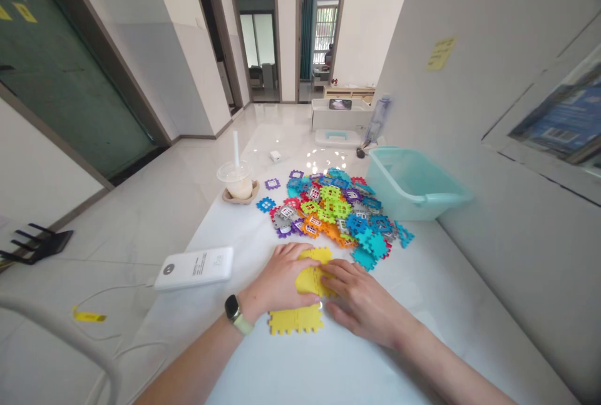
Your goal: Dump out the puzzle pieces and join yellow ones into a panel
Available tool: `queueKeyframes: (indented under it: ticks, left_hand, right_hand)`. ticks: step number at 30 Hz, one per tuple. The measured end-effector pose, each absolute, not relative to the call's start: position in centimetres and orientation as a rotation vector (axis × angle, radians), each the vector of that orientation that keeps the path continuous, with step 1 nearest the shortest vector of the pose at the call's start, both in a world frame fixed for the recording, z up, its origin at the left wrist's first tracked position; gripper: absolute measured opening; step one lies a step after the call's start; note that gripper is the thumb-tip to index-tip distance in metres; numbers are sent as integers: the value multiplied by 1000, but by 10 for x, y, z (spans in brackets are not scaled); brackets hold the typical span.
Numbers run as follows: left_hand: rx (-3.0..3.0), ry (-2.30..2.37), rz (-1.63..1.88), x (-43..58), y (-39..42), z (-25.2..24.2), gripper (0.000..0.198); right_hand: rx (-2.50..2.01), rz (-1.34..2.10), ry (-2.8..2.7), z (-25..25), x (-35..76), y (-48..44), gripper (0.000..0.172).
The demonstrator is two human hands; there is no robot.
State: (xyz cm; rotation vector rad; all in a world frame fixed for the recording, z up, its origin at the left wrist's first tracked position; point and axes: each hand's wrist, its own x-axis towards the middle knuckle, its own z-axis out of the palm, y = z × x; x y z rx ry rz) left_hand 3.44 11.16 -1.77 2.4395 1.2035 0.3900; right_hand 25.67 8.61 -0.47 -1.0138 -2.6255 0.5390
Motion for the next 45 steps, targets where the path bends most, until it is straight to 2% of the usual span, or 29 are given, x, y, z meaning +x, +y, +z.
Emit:
queueKeyframes:
  ticks: [3,12,15,20,24,29,36,45]
  left_hand:
    - [2436,1230,399,37,111,-17,54]
    - [2470,1272,441,46,107,-16,71]
    - [2438,1283,484,52,103,-18,77]
    - [2365,1282,561,57,101,-20,64]
    - [2337,1248,549,56,103,-22,62]
    - [2300,1221,505,56,106,-26,68]
    - [2297,1195,490,55,108,-28,72]
    - [2319,1194,558,54,105,-30,70]
  right_hand:
    - [-1013,584,-2606,-3,257,86,30]
    - [-969,650,-2463,7,256,114,26]
    - [-1054,477,-2363,13,248,154,24]
    - [-1416,206,-2294,21,235,257,31]
    - [-1659,189,-2348,17,233,335,27]
    - [-1972,308,-2507,7,227,392,31]
    - [-2133,486,-2652,10,230,413,27]
    - [-2021,553,-2703,12,258,398,25]
